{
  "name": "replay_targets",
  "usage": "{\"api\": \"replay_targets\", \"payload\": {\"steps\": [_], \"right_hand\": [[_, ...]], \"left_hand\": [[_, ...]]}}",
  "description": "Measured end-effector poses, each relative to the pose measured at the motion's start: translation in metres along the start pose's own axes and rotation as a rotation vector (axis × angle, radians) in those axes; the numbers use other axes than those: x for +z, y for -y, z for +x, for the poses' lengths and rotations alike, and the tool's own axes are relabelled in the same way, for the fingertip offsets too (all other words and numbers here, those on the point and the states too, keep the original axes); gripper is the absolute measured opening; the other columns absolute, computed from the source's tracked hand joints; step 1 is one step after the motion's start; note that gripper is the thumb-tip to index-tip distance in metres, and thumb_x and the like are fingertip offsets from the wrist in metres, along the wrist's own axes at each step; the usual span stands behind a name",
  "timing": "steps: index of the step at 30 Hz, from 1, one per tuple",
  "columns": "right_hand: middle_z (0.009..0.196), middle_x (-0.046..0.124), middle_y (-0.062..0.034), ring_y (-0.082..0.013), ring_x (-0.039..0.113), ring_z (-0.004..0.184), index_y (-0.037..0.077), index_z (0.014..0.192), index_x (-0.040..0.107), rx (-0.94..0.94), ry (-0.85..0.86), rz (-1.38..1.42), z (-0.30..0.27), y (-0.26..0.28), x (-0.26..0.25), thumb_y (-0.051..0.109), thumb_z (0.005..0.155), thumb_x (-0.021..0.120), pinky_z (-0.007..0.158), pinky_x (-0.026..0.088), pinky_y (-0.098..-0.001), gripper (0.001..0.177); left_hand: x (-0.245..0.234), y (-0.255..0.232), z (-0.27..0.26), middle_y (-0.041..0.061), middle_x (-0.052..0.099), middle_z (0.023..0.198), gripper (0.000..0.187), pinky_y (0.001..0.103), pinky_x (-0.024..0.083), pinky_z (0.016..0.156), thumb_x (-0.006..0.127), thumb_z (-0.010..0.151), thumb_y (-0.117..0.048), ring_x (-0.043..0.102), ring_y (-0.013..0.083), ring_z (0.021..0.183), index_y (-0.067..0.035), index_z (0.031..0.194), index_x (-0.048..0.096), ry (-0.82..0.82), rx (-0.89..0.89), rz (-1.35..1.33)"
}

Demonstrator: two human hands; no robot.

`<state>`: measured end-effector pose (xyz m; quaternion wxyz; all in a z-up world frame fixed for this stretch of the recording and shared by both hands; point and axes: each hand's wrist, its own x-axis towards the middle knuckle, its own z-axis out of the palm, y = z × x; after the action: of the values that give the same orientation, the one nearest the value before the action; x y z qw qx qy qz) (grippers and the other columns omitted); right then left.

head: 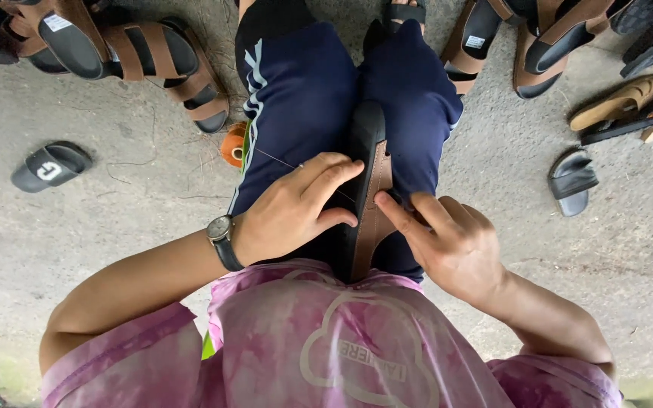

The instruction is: Hand-sewing a shoe sole to the upper part of a sandal using a needle and thread.

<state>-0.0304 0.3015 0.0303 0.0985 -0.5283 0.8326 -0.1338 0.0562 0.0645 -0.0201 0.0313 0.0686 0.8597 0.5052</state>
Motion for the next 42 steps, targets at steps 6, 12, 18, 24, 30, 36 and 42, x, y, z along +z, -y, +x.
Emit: {"api": "replay_targets", "payload": {"steps": [6,12,18,24,30,36,42], "right_hand": [[0.088,0.054,-0.0060,-0.0180,0.058,0.065,0.012,0.126,0.070,-0.083,0.017,-0.075,-0.004,0.004,0.029,0.007,0.090,0.051,0.053,0.053,-0.0287,0.041],[0.089,0.062,-0.0078,-0.0213,0.067,0.066,0.006,0.114,0.068,0.033,-0.126,0.123,-0.005,0.006,0.048,0.010,0.094,0.061,0.053,0.055,-0.0298,0.021],[0.087,0.060,-0.0051,-0.0192,0.067,0.066,0.009,0.113,0.069,0.087,-0.008,-0.027,-0.007,0.008,0.023,0.022,0.099,0.063,0.055,0.058,-0.0289,0.019],[0.087,0.065,-0.0068,-0.0200,0.067,0.064,0.010,0.124,0.072,0.041,-0.098,0.212,-0.001,-0.003,0.021,0.012,0.090,0.072,0.052,0.056,-0.0261,0.034],[0.079,0.060,-0.0074,-0.0226,0.062,0.050,0.027,0.144,0.057,0.062,0.288,-0.013,-0.012,-0.028,-0.033,0.011,0.096,0.050,0.054,0.060,-0.0377,0.051],[0.121,0.049,-0.0077,-0.0053,0.054,0.062,0.022,0.116,0.067,-0.082,0.157,0.283,-0.007,-0.018,-0.022,-0.001,0.088,0.063,0.059,0.058,-0.0278,0.036],[0.109,0.056,-0.0098,-0.0170,0.050,0.051,0.007,0.105,0.064,-0.116,0.137,0.319,-0.034,-0.038,-0.015,0.001,0.094,0.060,0.048,0.047,-0.0306,0.014]], "left_hand": [[0.009,0.010,0.002,0.020,0.061,0.113,0.064,0.044,0.058,0.094,0.084,0.080,-0.028,0.068,0.0378,0.109,0.004,0.128,0.058,-0.043,0.046,-0.090],[0.007,0.002,-0.006,0.017,0.055,0.113,0.042,0.038,0.061,0.068,0.075,0.090,-0.033,0.068,0.0306,0.092,0.001,0.112,0.064,-0.152,0.052,0.081],[-0.013,-0.024,-0.018,0.014,0.064,0.113,0.012,0.016,0.051,0.044,0.057,0.104,-0.007,0.074,0.0207,0.088,-0.002,0.107,0.068,-0.008,-0.342,-1.309],[0.023,0.001,-0.014,0.008,0.069,0.076,0.031,0.028,0.046,0.038,0.074,0.085,-0.006,0.070,0.0225,0.055,-0.007,0.107,0.052,-0.013,-0.340,-0.665],[0.028,-0.018,0.005,0.006,0.056,0.091,0.033,0.037,0.051,0.047,0.078,0.085,-0.026,0.062,0.0249,0.074,-0.013,0.110,0.060,-0.157,-0.009,0.138],[0.026,-0.018,-0.006,0.003,0.047,0.080,0.012,0.033,0.042,0.054,0.062,0.102,-0.007,0.048,0.0206,0.068,-0.005,0.111,0.068,-0.082,0.329,0.188],[0.024,-0.016,-0.017,0.004,0.051,0.089,0.017,0.029,0.046,0.059,0.068,0.102,-0.021,0.046,0.0192,0.074,-0.006,0.096,0.068,-0.120,0.433,0.348]]}}
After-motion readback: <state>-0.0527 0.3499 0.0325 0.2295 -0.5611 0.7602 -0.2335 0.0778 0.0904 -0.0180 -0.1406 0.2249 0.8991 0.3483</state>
